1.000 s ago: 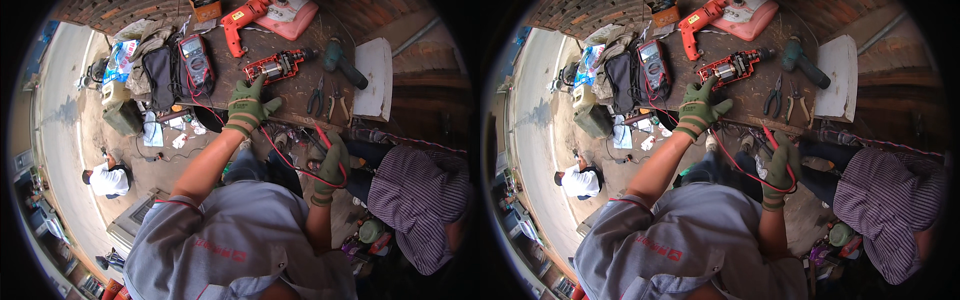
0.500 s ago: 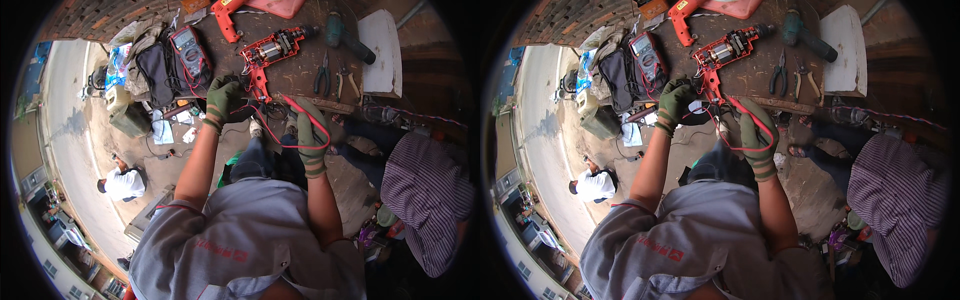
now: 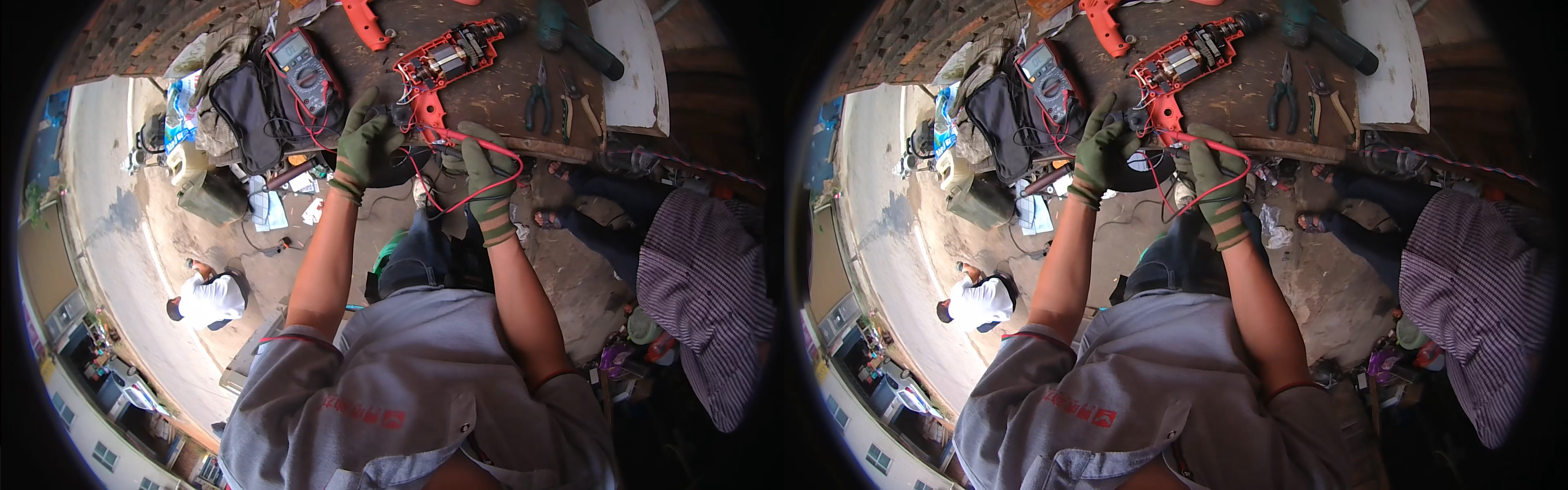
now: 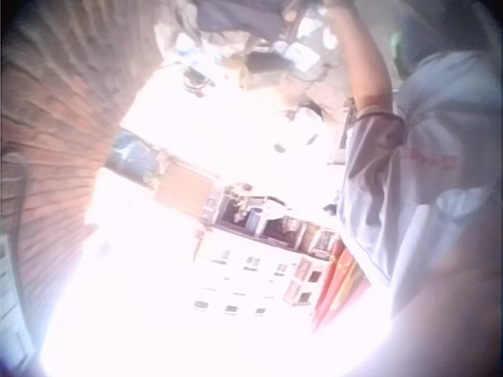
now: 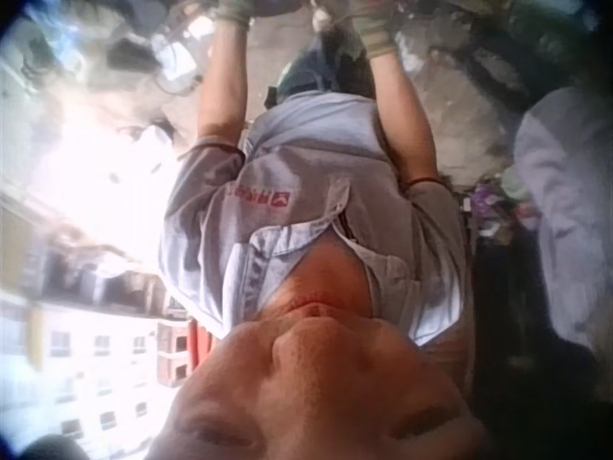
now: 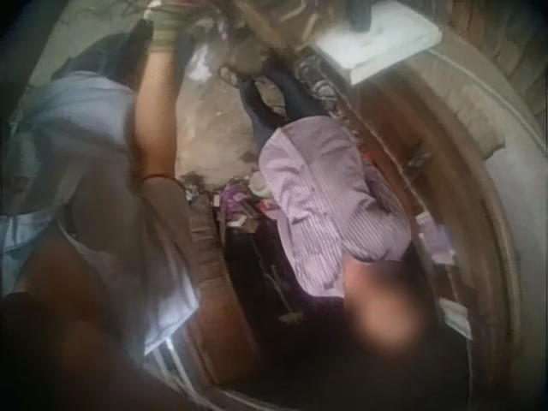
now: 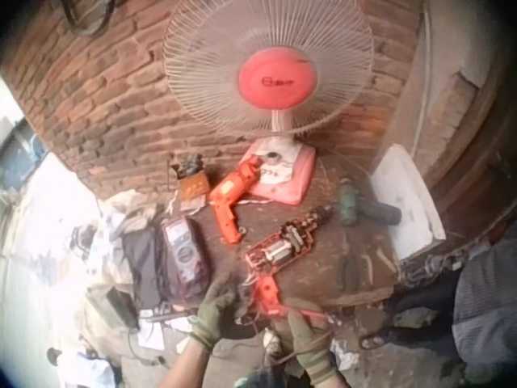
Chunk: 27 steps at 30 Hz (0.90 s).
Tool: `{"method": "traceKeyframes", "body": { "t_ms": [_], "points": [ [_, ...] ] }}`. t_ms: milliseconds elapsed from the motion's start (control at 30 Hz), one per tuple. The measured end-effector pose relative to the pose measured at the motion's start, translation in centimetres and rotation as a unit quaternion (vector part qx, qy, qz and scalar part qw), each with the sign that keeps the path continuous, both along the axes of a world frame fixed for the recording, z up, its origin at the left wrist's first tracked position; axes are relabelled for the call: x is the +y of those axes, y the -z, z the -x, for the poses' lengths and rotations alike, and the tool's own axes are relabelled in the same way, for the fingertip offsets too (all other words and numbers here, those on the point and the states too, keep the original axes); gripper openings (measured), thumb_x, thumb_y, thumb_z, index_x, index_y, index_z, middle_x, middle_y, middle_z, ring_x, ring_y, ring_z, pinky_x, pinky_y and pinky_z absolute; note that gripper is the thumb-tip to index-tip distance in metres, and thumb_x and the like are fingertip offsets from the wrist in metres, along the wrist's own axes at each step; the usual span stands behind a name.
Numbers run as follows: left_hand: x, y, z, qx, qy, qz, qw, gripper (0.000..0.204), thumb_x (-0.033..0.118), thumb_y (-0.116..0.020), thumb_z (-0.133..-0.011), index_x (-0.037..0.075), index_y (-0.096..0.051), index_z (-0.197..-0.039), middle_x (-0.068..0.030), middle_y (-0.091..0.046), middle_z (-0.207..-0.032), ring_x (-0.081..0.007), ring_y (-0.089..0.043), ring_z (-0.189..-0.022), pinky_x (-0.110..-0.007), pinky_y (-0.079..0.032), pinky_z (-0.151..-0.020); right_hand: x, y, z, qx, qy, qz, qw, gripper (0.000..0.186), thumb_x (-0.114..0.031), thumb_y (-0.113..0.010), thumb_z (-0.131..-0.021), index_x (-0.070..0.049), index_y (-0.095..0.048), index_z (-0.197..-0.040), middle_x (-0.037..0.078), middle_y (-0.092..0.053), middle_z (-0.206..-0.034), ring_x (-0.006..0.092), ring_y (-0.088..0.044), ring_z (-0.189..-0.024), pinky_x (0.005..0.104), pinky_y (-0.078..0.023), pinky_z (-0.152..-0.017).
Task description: The person puts on gloves and disassembles an orange power drill on a cluttered workbench. They use a multimeter to test the internal components of the drill's motor.
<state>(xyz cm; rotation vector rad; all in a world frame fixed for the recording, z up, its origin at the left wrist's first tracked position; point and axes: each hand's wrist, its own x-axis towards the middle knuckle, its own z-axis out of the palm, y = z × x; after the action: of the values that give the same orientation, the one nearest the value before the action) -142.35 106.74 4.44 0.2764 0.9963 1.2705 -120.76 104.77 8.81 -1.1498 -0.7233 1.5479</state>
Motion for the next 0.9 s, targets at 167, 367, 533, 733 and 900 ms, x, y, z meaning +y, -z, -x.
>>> {"method": "traceKeyframes", "body": {
  "t_ms": [167, 367, 533, 733, 900],
  "points": [
    [-0.6, 0.8, -0.5, 0.06, -0.008, -0.054, 0.997, 0.068, 0.0, -0.054, -0.099, 0.019, -0.033, -0.161, 0.0009, -0.058, -0.095, -0.0105, -0.059, -0.081, -0.029, -0.057, -0.071, 2.3, -0.3, -0.4, -0.059, -0.018, -0.068, 0.996, 0.024, -0.014, -0.061, -0.103, -0.001, -0.063, -0.123, 0.01, -0.07, -0.111, 0.0152, -0.071, -0.094, 0.0285, -0.062, -0.077],
    [-1.1, 0.4, -1.3, 0.105, -0.023, -0.079, 0.991, 0.056, 0.01, -0.057, -0.104, 0.011, -0.04, -0.157, 0.0019, -0.059, -0.094, -0.0082, -0.057, -0.078, -0.024, -0.051, -0.065, 4.2, 0.3, 0.3, -0.084, -0.107, -0.086, 0.987, 0.021, -0.014, -0.063, -0.102, -0.002, -0.067, -0.118, 0.007, -0.071, -0.106, 0.0126, -0.068, -0.088, 0.0284, -0.058, -0.076],
    [-1.3, 0.5, -0.6, 0.09, 0.016, -0.018, 0.996, 0.041, 0.018, -0.06, -0.105, 0.009, -0.056, -0.146, 0.0014, -0.065, -0.1, -0.007, -0.059, -0.08, -0.023, -0.054, -0.068, 5.7, 0.4, 1.9, -0.119, -0.17, -0.146, 0.967, 0.021, -0.012, -0.062, -0.098, -0.003, -0.067, -0.116, 0.007, -0.072, -0.1, 0.0118, -0.067, -0.084, 0.0281, -0.056, -0.071],
    [-1.0, 1.2, -0.2, 0.062, 0.015, -0.006, 0.998, 0.037, 0.018, -0.059, -0.106, 0.011, -0.06, -0.142, 0.0017, -0.067, -0.102, -0.006, -0.062, -0.084, -0.024, -0.058, -0.073, 6.7, 0.2, 2.2, -0.191, -0.252, -0.141, 0.938, 0.022, -0.014, -0.064, -0.097, -0.004, -0.068, -0.117, 0.008, -0.073, -0.099, 0.0123, -0.068, -0.085, 0.0285, -0.056, -0.072],
    [-1.1, 0.8, -0.4, 0.05, 0.003, -0.008, 0.999, 0.036, 0.017, -0.059, -0.106, 0.01, -0.061, -0.141, 0.0013, -0.067, -0.101, -0.0065, -0.062, -0.083, -0.024, -0.057, -0.072, 7.2, 0.5, 2.4, -0.194, -0.26, -0.212, 0.922, 0.02, -0.011, -0.063, -0.097, -0.004, -0.068, -0.115, 0.009, -0.074, -0.102, 0.0175, -0.07, -0.092, 0.0322, -0.056, -0.082]
  ]
}}
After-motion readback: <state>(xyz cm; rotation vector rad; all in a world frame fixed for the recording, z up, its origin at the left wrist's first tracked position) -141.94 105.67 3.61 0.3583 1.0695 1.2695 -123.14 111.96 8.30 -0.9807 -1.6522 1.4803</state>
